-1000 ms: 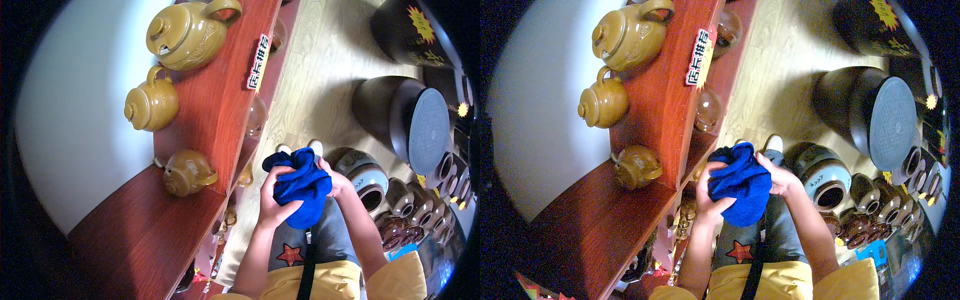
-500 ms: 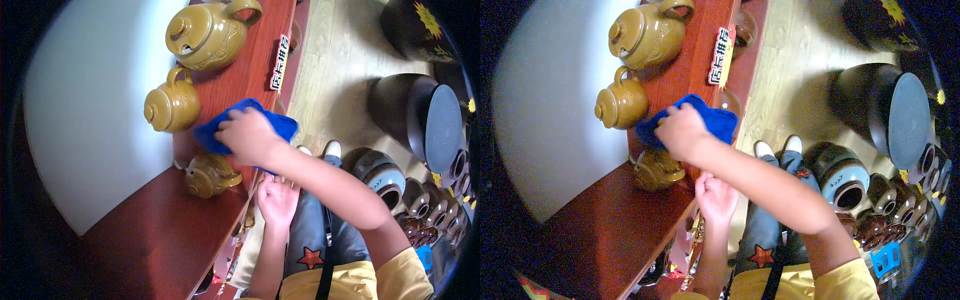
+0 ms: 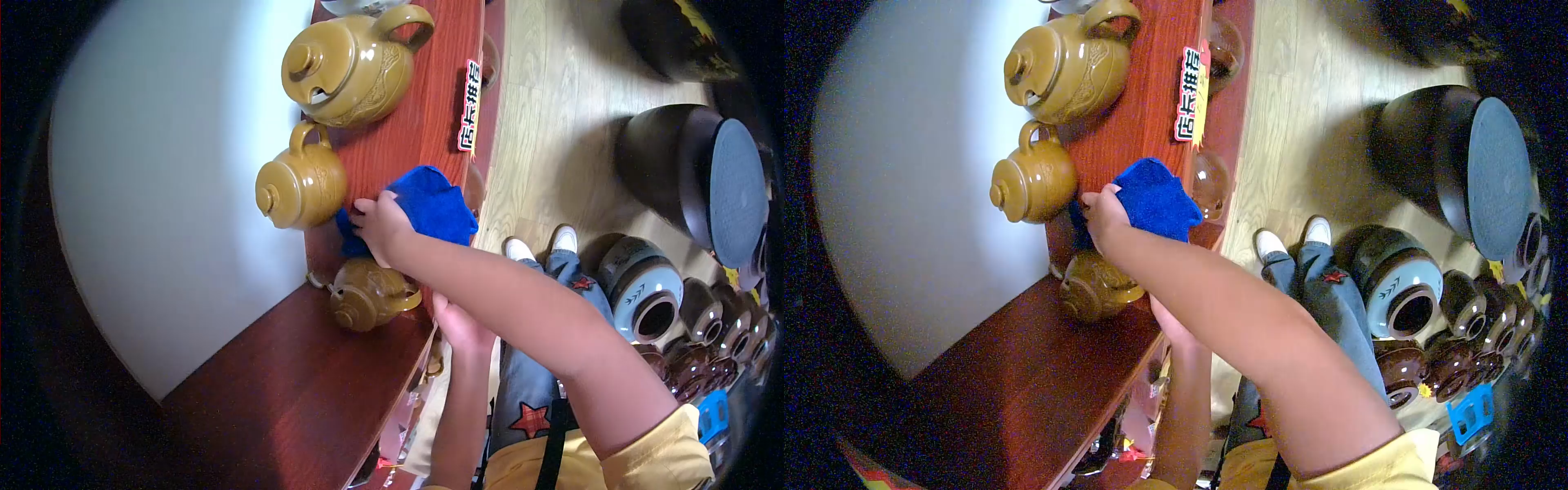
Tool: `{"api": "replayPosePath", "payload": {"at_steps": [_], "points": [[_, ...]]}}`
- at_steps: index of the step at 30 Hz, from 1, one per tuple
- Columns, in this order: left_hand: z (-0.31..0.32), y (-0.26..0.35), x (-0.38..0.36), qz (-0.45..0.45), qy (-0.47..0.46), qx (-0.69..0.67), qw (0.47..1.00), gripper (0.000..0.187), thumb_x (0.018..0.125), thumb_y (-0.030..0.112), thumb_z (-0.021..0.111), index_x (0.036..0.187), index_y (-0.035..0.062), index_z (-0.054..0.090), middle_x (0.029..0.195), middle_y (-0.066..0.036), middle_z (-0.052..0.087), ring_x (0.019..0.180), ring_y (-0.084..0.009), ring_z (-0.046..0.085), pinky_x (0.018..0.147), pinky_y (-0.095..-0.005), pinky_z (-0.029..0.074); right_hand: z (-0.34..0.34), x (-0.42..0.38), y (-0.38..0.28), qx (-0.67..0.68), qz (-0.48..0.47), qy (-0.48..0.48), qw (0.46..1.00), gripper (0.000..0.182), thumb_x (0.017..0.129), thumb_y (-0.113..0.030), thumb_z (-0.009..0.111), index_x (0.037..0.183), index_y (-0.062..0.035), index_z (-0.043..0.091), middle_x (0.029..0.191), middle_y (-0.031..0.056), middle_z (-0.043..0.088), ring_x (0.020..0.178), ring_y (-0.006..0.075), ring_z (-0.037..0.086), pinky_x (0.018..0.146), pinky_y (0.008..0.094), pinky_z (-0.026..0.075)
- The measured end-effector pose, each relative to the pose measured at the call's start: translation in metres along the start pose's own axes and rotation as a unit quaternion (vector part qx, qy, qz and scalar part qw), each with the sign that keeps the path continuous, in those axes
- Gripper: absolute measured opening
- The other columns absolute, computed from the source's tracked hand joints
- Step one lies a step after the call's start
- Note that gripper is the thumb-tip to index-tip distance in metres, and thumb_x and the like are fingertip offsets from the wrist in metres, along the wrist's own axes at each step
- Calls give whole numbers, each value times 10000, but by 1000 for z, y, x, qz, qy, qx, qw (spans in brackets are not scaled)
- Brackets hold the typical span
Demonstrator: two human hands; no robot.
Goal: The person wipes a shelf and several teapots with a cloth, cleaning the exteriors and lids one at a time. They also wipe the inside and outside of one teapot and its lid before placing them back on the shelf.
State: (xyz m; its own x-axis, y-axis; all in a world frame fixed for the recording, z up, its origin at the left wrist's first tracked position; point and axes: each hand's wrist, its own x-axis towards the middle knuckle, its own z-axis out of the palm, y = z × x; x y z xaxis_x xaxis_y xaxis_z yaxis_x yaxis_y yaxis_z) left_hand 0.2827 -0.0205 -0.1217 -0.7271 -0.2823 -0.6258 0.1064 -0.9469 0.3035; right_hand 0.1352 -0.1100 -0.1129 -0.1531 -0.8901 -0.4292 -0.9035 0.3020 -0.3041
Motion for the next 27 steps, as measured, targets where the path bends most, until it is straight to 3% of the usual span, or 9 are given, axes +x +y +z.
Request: {"api": "replayPosePath", "payload": {"at_steps": [3,7,10,13,16,21,23,25,27], "points": [[28,2,1,-10,106,4,994,366,938,362,401,1055,56,563,1026,-68,623,980,-212,575,912,-353,430,-2,-13,11,38,34,35,998,595,741,-398,618,1304,-247,498,1392,-80,367,1202,166,348,862,452,424],[46,2,2,-7,112,33,993,352,926,371,404,1052,86,567,1087,-61,611,1050,-227,545,950,-382,392,-3,-19,36,141,137,103,975,624,687,-365,663,1272,-202,522,1224,-22,423,1135,191,403,795,422,470],[26,6,13,14,44,12,999,357,915,387,407,1080,113,565,1177,-59,572,1152,-259,479,1002,-443,321,0,-18,51,219,281,232,905,648,671,-324,682,1259,-111,512,1230,43,422,1080,227,445,791,375,483],[5,10,20,-23,-24,-49,998,366,911,384,407,1106,115,559,1193,-60,566,1158,-256,477,1009,-435,318,10,-18,47,193,302,284,889,495,765,-294,604,1206,-84,528,1214,81,405,1035,261,429,691,434,464],[30,1,13,-13,85,-3,996,379,907,383,408,1127,109,552,1178,-65,579,1133,-255,499,998,-427,338,16,-25,31,84,227,323,915,505,782,-304,574,1239,-107,486,1246,97,424,1027,342,426,693,468,433],[19,-12,-3,-51,30,-61,996,411,911,367,398,1156,65,530,1175,-81,578,1095,-242,527,963,-412,386,27,-28,13,70,127,276,950,405,862,-255,501,1261,-191,524,1309,53,443,1110,389,398,774,518,417],[22,-18,-8,-68,81,1,994,396,913,346,394,1142,57,538,1148,-78,586,1081,-240,534,944,-410,399,27,-32,9,111,118,274,948,332,867,-233,502,1177,-197,613,1262,41,485,1099,384,410,789,514,423],[21,-24,-17,-69,129,55,988,367,899,312,423,1142,59,531,1108,-72,591,1045,-227,546,928,-406,407,27,-37,4,141,100,162,971,270,851,-210,527,1074,-172,675,1168,42,538,1070,372,435,779,507,429],[21,-25,-31,-68,175,108,976,344,886,278,453,1143,60,525,1067,-66,597,1010,-213,558,912,-402,416,32,-55,4,178,116,186,959,237,815,-184,571,1012,-139,697,1090,41,569,1045,361,460,758,479,451]]}}
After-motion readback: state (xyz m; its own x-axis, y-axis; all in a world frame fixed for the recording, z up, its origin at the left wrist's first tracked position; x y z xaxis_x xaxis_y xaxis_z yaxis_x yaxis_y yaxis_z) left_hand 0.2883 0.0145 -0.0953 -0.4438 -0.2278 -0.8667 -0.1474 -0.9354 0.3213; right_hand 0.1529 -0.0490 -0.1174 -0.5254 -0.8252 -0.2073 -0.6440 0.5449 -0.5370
